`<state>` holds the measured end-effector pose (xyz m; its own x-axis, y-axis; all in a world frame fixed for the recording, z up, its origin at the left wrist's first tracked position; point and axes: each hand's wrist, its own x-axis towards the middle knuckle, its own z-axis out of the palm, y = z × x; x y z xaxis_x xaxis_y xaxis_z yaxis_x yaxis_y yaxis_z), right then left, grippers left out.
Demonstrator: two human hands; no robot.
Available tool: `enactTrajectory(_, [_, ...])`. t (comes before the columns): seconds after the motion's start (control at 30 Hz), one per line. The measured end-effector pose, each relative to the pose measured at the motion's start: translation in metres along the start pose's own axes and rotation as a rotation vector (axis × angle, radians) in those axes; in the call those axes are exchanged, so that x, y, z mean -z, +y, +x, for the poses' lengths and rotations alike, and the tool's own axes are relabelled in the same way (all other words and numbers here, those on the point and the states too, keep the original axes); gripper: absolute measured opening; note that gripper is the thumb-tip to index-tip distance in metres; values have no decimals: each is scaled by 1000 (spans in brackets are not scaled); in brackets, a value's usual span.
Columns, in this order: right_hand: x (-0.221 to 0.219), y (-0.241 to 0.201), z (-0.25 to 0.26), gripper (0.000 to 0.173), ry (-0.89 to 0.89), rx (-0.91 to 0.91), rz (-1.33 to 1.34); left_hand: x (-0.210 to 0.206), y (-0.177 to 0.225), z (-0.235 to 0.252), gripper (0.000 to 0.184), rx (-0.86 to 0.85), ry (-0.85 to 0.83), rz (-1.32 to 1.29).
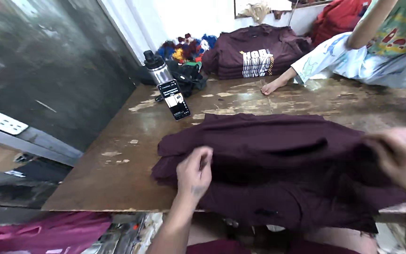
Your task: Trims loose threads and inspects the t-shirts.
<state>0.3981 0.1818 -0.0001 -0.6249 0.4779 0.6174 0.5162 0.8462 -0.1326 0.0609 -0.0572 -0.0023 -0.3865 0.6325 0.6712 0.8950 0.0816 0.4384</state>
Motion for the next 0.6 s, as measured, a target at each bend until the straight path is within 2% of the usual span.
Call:
enactTrajectory(0.03, [-18, 8, 25, 24, 8, -50, -32, -12, -16, 15, 23, -8, -60, 114])
enactTrajectory(0.07, [-42, 17, 47, 21, -65, -140, -56, -25, -37, 32, 27, 34, -199, 224])
enactTrajectory(0.13, [-98, 37, 72, 28, -339, -336, -54, -49, -86, 57, 38, 236, -511, 388])
enactTrajectory(0.17, [-121, 49, 76, 34, -451, -413, -23, -56, -110, 63, 40, 357, -576, 427])
enactTrajectory(0.2, [-134, 59, 78, 37, -471, -462, 35, -58, -125, 68, 40, 460, -569, 447])
enactTrajectory(0.27, [-141, 73, 77, 37, -347, -515, 162, -54, -135, 74, 40, 605, -445, 480])
enactTrajectory(0.33, [-142, 78, 69, 36, -215, -511, 221, -56, -140, 71, 39, 674, -334, 535])
enactTrajectory(0.4, [-128, 67, 61, 37, -122, -390, 208, -55, -142, 63, 35, 612, -162, 533])
enactTrajectory(0.43, [-113, 51, 53, 39, -98, -277, 186, -51, -141, 59, 33, 522, -55, 505])
enactTrajectory(0.5, [-75, -11, 24, 44, -122, -12, 111, -41, -127, 45, 30, 254, 180, 383])
enactTrajectory(0.53, [-64, -51, -1, 47, -174, 113, 120, -34, -105, 35, 31, 153, 220, 299])
enactTrajectory(0.57, [-59, -88, -35, 51, -247, 213, 191, -25, -69, 23, 31, 104, 172, 210])
enactTrajectory(0.6, [-54, -120, -70, 50, -353, 274, 324, -17, -25, 9, 30, 84, 53, 119])
